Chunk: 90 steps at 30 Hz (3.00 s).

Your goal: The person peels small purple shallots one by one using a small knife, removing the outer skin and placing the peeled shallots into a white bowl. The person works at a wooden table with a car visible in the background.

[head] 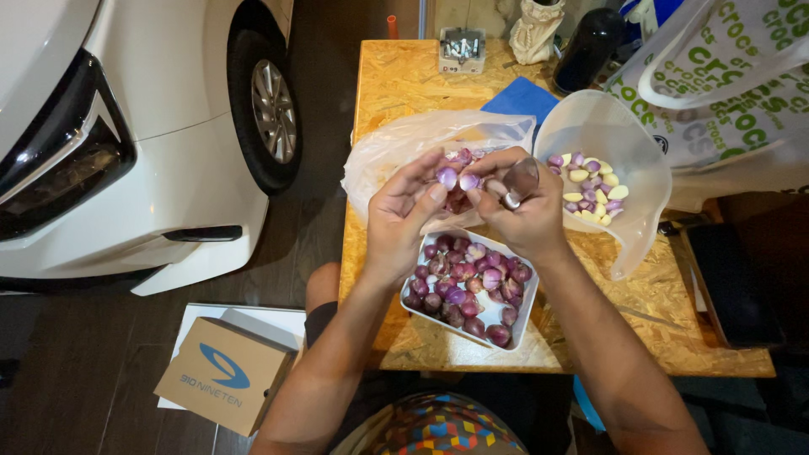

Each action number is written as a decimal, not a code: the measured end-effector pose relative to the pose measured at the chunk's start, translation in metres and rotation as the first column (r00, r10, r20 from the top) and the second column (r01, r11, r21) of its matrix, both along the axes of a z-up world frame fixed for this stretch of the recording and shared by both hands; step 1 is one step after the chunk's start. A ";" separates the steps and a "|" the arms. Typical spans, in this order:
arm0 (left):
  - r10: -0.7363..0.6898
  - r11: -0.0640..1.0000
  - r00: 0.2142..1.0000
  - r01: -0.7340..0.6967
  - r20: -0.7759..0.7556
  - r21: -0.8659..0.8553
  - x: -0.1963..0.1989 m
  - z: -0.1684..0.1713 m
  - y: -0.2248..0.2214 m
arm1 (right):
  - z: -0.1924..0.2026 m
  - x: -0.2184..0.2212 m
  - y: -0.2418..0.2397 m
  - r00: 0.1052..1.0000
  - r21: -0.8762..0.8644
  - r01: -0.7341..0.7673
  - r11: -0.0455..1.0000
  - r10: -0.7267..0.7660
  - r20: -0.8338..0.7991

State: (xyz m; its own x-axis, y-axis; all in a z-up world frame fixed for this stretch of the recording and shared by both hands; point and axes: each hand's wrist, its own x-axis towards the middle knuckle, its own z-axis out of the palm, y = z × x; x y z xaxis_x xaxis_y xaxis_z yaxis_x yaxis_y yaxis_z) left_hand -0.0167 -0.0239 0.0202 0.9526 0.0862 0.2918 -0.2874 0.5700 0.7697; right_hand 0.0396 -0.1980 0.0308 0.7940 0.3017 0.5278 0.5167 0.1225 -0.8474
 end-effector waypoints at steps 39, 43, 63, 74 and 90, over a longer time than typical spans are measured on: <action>-0.428 -0.492 0.885 -0.398 0.183 0.774 -0.047 0.011 -0.054 | -0.009 0.029 -0.033 0.898 -0.306 -0.411 0.859 0.324 -0.297; -0.445 -0.510 0.891 -0.336 0.091 0.792 -0.045 0.011 -0.054 | -0.013 0.036 -0.036 0.896 -0.269 -0.419 0.867 0.346 -0.279; -0.309 0.589 0.948 0.254 -0.076 0.767 -0.018 0.040 0.022 | -0.008 0.035 -0.043 0.792 -0.066 -0.559 0.826 0.509 -0.338; -0.053 0.838 0.965 0.184 -0.258 0.513 0.003 0.002 0.028 | 0.011 0.003 -0.010 0.983 -0.256 -0.180 0.950 0.165 -0.078; -0.078 0.988 0.941 0.117 -0.328 0.099 0.061 -0.010 0.045 | 0.020 0.053 0.011 0.984 -0.245 -0.137 0.960 0.104 -0.145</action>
